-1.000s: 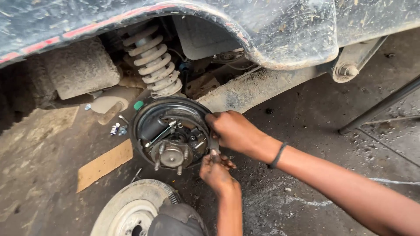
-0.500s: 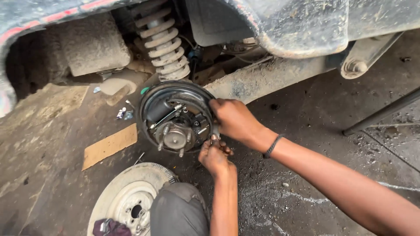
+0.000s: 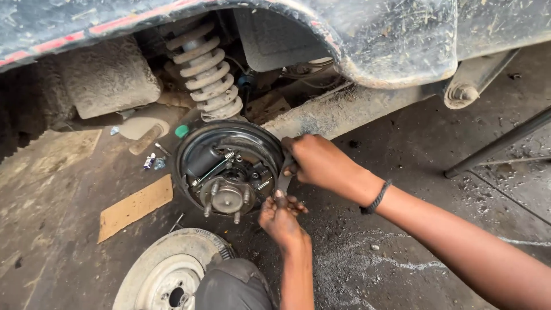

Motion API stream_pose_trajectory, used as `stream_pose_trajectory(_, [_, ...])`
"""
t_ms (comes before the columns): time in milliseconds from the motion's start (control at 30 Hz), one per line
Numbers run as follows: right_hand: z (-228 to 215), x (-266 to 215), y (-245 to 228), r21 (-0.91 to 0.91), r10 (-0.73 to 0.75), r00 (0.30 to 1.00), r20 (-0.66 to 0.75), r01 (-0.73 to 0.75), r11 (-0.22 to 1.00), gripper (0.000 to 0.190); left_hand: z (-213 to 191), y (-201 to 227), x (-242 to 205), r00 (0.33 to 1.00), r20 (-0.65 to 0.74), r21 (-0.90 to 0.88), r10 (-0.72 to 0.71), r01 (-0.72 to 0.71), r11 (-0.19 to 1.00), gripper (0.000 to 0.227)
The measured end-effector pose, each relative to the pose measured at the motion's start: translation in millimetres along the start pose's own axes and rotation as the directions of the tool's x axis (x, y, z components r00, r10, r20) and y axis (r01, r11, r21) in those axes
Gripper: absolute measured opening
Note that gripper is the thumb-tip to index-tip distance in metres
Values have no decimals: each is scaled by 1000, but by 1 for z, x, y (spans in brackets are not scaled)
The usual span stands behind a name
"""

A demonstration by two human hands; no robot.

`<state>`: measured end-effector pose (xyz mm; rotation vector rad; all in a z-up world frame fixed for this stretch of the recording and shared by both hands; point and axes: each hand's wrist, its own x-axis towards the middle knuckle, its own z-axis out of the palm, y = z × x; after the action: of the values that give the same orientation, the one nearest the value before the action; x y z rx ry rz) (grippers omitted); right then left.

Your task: Repairing and reassembling the brake drum assembly on a vehicle.

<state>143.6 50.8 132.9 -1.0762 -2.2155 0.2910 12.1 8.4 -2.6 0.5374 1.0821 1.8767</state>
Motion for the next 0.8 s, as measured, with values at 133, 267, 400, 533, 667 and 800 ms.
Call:
stream_pose_trajectory(133, [9, -3, 7, 117, -66, 997, -44, 70, 991, 30, -1, 5, -5, 996, -83, -43, -43, 40, 998, 15])
stream_pose_trajectory(267, [13, -6, -7, 324, 106, 993, -46, -85, 942, 26, 4, 10, -6, 999, -38, -138, -39, 33, 990, 13])
stream_pose_trajectory(400, [28, -12, -14, 322, 150, 975, -166, -91, 942, 19, -4, 0, 1, 993, 99, -179, -62, 80, 981, 17])
stream_pose_trajectory(533, [33, -14, -20, 203, 51, 957, -286, 8, 979, 16, -1, 3, 3, 990, 142, -69, -24, 34, 997, 13])
stream_pose_trajectory(667, [36, -19, -22, 75, 70, 950, -303, -50, 996, 18, 0, 10, -6, 998, 55, -52, -40, 42, 998, 16])
stream_pose_trajectory(800, [33, -20, -19, 153, 89, 948, -306, -44, 987, 17, 4, 16, -10, 997, 31, -70, -67, 69, 995, 19])
